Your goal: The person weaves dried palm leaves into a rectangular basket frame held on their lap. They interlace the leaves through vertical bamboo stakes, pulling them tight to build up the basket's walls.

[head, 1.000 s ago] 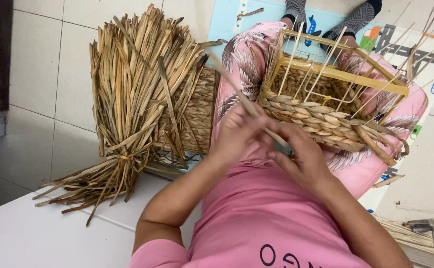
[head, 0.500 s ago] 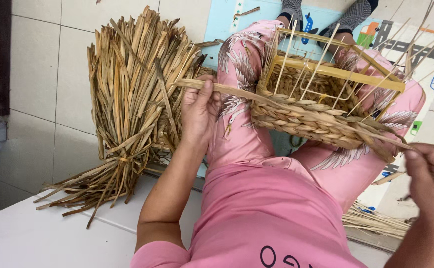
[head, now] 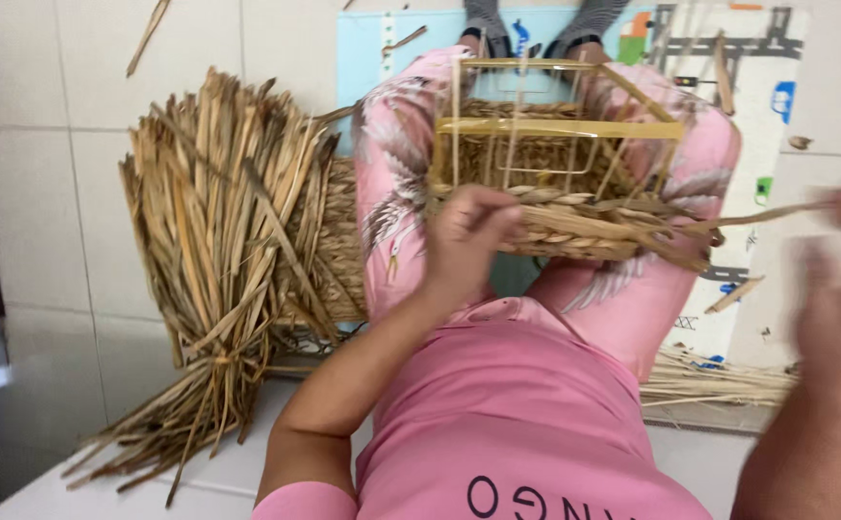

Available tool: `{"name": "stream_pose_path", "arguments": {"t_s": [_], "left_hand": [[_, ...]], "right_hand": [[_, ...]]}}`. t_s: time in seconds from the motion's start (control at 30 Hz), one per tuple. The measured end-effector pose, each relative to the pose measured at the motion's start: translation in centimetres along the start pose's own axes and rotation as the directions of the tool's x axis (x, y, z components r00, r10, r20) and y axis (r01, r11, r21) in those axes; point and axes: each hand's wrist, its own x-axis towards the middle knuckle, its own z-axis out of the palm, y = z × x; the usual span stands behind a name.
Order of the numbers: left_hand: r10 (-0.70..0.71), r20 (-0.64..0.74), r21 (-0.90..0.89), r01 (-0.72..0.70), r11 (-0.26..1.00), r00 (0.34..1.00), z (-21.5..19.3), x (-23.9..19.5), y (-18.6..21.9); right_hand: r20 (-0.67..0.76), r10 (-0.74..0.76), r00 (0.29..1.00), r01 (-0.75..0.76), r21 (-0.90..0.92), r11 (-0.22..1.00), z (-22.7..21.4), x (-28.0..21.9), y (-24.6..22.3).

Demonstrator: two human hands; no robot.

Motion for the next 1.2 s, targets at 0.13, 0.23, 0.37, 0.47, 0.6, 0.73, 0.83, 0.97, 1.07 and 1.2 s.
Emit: {"name": "stream_pose_path", "arguments": {"t_s": [0.13, 0.23, 0.37, 0.47, 0.6, 0.73, 0.83, 0.97, 1.07, 1.2], "left_hand": [[0.155, 0.245, 0.114, -0.187, 0.976, 0.957, 7.4, -0.1, 0.6], [0.149, 0.328, 0.293, -0.251, 0.923, 0.933, 8.9, 1.1, 1.2], [0.202, 0.37, 0.616, -0.403, 0.677, 0.907, 8.7, 4.0, 0.3], [0.197, 0.458, 0.783, -0.498, 0.373, 0.867, 9.3, 5.2, -1.4], [0.312, 0.523, 0.718, -0.607, 0.34, 0.793, 8.9, 5.1, -2.7], [0.408, 0.643, 0.602, -0.757, 0.256, 0.649, 6.9, 3.8, -2.0], [0.406, 0.673, 0.596, -0.779, 0.198, 0.618, 7.0, 3.4, -1.6], [0.132, 0.633, 0.698, -0.636, 0.328, 0.763, 8.6, 4.5, -0.7], [-0.224, 0.472, 0.858, -0.387, 0.338, 0.853, 10.2, 7.9, 0.4], [-0.218, 0.496, 0.822, -0.373, 0.43, 0.84, 10.9, 9.7, 1.0]], "right_hand": [[0.342, 0.196, 0.919, -0.295, 0.269, 0.917, 4.2, 0.5, -5.7], [0.295, 0.232, 0.927, -0.305, 0.23, 0.924, 4.5, 0.8, -4.2], [0.305, 0.334, 0.892, -0.349, -0.003, 0.937, 3.6, 1.0, -0.5], [0.351, 0.357, 0.865, -0.393, 0.034, 0.919, 3.9, 1.0, 1.5], [0.454, 0.358, 0.816, -0.453, 0.117, 0.884, 4.4, 1.8, 3.2], [0.562, 0.203, 0.802, -0.304, 0.092, 0.948, 5.9, 3.5, 3.6], [0.585, 0.152, 0.797, -0.153, -0.049, 0.987, 8.9, 3.9, 2.0], [0.457, 0.101, 0.884, -0.084, -0.056, 0.995, 8.9, 3.1, 0.6], [0.37, 0.014, 0.929, -0.003, -0.03, 1.0, 8.4, 2.6, -0.1], [0.17, -0.024, 0.985, 0.032, -0.047, 0.998, 7.8, 1.4, -1.4]]}}
